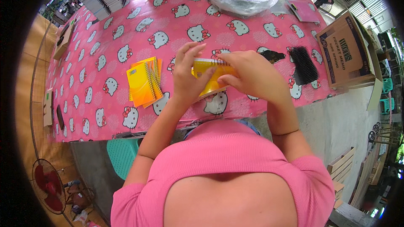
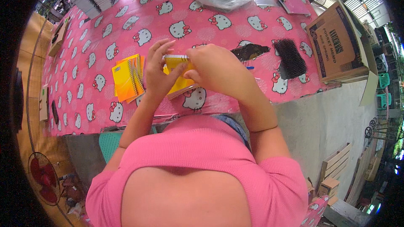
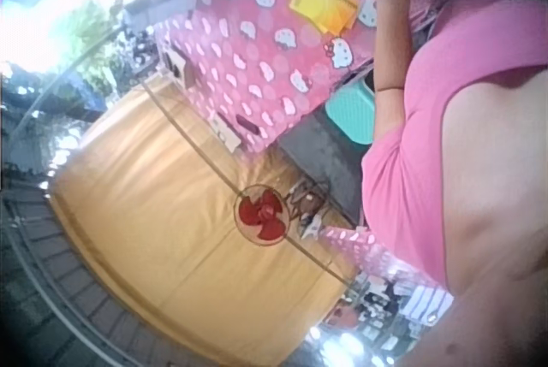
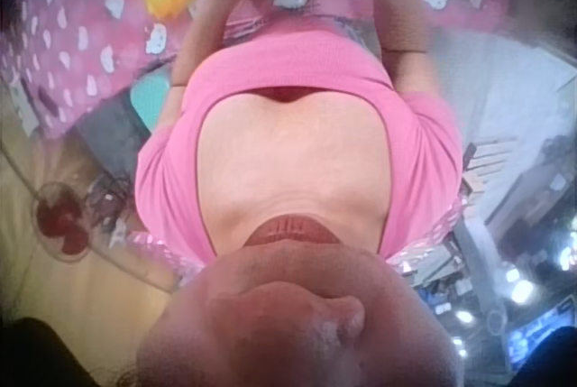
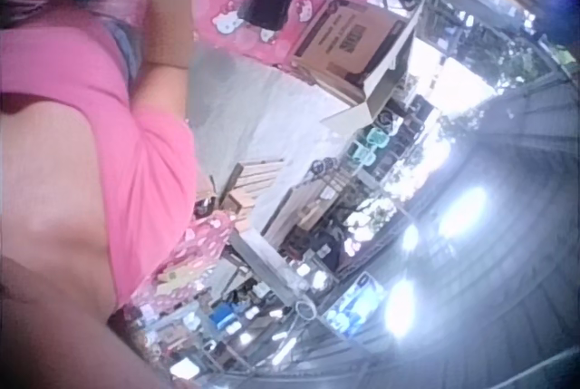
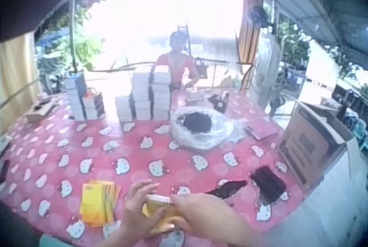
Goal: The person assembles small notebooks by inserting a wire spiral through pre-punched holes in paper stacks and yellow covers, then trims the excess wire using a pair of blue-handled pliers.
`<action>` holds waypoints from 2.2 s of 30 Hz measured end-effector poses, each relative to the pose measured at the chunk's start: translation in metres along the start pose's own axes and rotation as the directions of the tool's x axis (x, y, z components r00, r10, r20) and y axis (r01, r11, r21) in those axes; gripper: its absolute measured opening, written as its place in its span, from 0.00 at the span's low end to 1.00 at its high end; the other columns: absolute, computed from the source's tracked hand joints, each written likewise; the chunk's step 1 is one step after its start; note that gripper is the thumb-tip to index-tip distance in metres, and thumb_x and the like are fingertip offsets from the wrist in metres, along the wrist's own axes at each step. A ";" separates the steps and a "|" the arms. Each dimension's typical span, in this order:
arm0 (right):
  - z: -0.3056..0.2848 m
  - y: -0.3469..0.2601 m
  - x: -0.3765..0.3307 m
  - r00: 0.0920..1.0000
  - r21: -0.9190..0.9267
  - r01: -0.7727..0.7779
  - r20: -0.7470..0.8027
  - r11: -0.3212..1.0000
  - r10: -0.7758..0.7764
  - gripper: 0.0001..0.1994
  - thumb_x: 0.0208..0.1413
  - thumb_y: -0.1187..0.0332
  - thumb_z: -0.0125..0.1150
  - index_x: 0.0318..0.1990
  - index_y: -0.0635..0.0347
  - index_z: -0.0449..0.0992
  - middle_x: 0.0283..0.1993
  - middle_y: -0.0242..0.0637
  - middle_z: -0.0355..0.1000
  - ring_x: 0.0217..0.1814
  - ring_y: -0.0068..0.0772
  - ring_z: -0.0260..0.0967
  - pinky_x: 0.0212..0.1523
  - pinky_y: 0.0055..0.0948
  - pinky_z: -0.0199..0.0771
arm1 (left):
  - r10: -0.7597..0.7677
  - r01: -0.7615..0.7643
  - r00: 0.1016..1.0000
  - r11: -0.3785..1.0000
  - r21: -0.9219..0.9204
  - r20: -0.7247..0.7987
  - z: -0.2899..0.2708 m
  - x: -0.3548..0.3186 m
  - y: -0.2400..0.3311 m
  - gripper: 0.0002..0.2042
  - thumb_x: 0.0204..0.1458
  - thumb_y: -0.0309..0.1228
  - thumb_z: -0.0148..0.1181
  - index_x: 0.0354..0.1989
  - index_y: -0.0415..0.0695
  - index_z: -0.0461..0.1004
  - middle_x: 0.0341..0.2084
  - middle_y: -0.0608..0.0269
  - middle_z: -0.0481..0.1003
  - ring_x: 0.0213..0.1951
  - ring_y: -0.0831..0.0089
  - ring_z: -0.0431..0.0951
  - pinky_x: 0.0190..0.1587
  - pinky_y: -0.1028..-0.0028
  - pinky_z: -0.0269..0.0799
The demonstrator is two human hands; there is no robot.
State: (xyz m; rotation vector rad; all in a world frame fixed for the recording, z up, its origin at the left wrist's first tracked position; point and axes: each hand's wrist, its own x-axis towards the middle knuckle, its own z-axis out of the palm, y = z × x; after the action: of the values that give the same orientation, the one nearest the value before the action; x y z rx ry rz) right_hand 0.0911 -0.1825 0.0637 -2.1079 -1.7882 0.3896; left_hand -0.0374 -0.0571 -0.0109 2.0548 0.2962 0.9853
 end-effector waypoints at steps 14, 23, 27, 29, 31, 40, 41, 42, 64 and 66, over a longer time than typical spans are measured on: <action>-0.002 -0.019 0.003 0.998 0.018 0.055 -0.028 0.998 -0.054 0.18 0.43 0.63 0.66 0.40 0.63 0.72 0.33 0.47 0.74 0.39 0.49 0.73 0.41 0.41 0.72 | -0.370 0.364 0.925 0.806 -0.467 0.083 -0.014 -0.027 -0.015 0.14 0.49 0.18 0.62 0.46 0.37 0.75 0.35 0.63 0.76 0.39 0.80 0.75 0.41 0.80 0.73; 0.009 -0.018 0.020 0.976 -0.022 -0.004 0.217 1.000 0.009 0.16 0.45 0.63 0.65 0.39 0.63 0.72 0.34 0.48 0.73 0.39 0.51 0.72 0.40 0.43 0.71 | -0.505 0.487 0.857 0.730 -0.479 0.103 -0.015 -0.023 -0.010 0.14 0.47 0.17 0.63 0.44 0.36 0.77 0.35 0.60 0.79 0.37 0.79 0.77 0.41 0.79 0.74; 0.013 -0.004 -0.003 0.998 -0.050 -0.023 -0.057 0.998 0.020 0.17 0.46 0.64 0.66 0.42 0.63 0.73 0.34 0.46 0.75 0.40 0.47 0.74 0.41 0.41 0.72 | -0.486 0.470 0.868 0.733 -0.492 0.106 -0.017 -0.023 -0.015 0.13 0.46 0.17 0.64 0.42 0.34 0.78 0.34 0.61 0.79 0.37 0.77 0.77 0.42 0.78 0.74; 0.001 -0.003 -0.027 0.756 0.262 0.065 -0.642 0.963 0.123 0.21 0.46 0.60 0.67 0.45 0.63 0.74 0.38 0.44 0.75 0.41 0.42 0.75 0.42 0.35 0.74 | -0.499 0.489 0.857 0.707 -0.511 0.130 -0.021 -0.027 -0.013 0.12 0.46 0.17 0.65 0.41 0.34 0.77 0.34 0.60 0.78 0.38 0.76 0.77 0.43 0.78 0.74; 0.015 0.031 -0.044 0.737 0.355 -0.037 -0.622 0.934 0.266 0.23 0.46 0.61 0.67 0.48 0.63 0.73 0.42 0.45 0.74 0.46 0.43 0.73 0.47 0.36 0.72 | -0.433 0.410 0.892 0.656 -0.634 0.129 -0.019 -0.020 -0.011 0.12 0.45 0.18 0.66 0.39 0.34 0.76 0.36 0.60 0.78 0.40 0.76 0.77 0.46 0.77 0.74; 0.117 0.113 -0.120 0.893 -0.129 -0.321 -0.370 0.938 0.255 0.25 0.49 0.59 0.62 0.53 0.61 0.68 0.53 0.46 0.65 0.57 0.48 0.61 0.56 0.44 0.60 | 0.328 -0.327 0.944 0.945 -0.032 0.039 -0.011 -0.011 0.022 0.13 0.39 0.17 0.70 0.34 0.36 0.75 0.36 0.54 0.77 0.38 0.69 0.78 0.40 0.76 0.75; 0.115 0.103 -0.121 0.853 -0.101 -0.460 -0.327 0.882 0.407 0.24 0.50 0.60 0.61 0.52 0.61 0.68 0.50 0.45 0.67 0.54 0.46 0.62 0.56 0.42 0.60 | 0.330 -0.328 0.942 0.944 -0.035 0.056 -0.007 -0.021 0.019 0.13 0.39 0.17 0.70 0.34 0.36 0.75 0.36 0.54 0.77 0.38 0.69 0.78 0.40 0.76 0.75; 0.110 0.095 -0.120 0.848 -0.096 -0.464 -0.334 0.881 0.411 0.24 0.50 0.60 0.61 0.52 0.61 0.68 0.50 0.45 0.67 0.54 0.46 0.62 0.56 0.42 0.60 | 0.134 -0.131 0.988 0.990 -0.045 0.073 0.001 -0.032 0.018 0.13 0.39 0.19 0.71 0.34 0.36 0.75 0.36 0.55 0.77 0.38 0.70 0.78 0.39 0.76 0.75; 0.080 0.037 -0.100 0.895 0.900 -0.433 0.422 0.048 0.147 0.19 0.62 0.59 0.52 0.53 0.64 0.70 0.49 0.39 0.71 0.49 0.32 0.68 0.48 0.30 0.68 | 0.018 -0.015 0.989 1.000 -0.021 0.148 0.009 -0.051 -0.003 0.10 0.38 0.18 0.66 0.31 0.37 0.77 0.33 0.56 0.78 0.35 0.67 0.80 0.38 0.74 0.76; 0.083 0.049 -0.105 0.949 0.876 -0.310 0.262 0.368 0.176 0.19 0.62 0.59 0.51 0.53 0.64 0.70 0.47 0.40 0.71 0.47 0.33 0.68 0.48 0.30 0.67 | -0.014 0.022 0.971 0.999 -0.029 0.240 0.002 -0.049 -0.003 0.11 0.38 0.20 0.67 0.33 0.38 0.77 0.36 0.56 0.78 0.37 0.66 0.79 0.40 0.72 0.75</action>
State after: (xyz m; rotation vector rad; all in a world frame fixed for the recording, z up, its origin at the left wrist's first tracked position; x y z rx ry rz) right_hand 0.0820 -0.2857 -0.0335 -1.4672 -0.8435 1.2818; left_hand -0.0680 -0.0814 -0.0404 2.1133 0.1703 0.7157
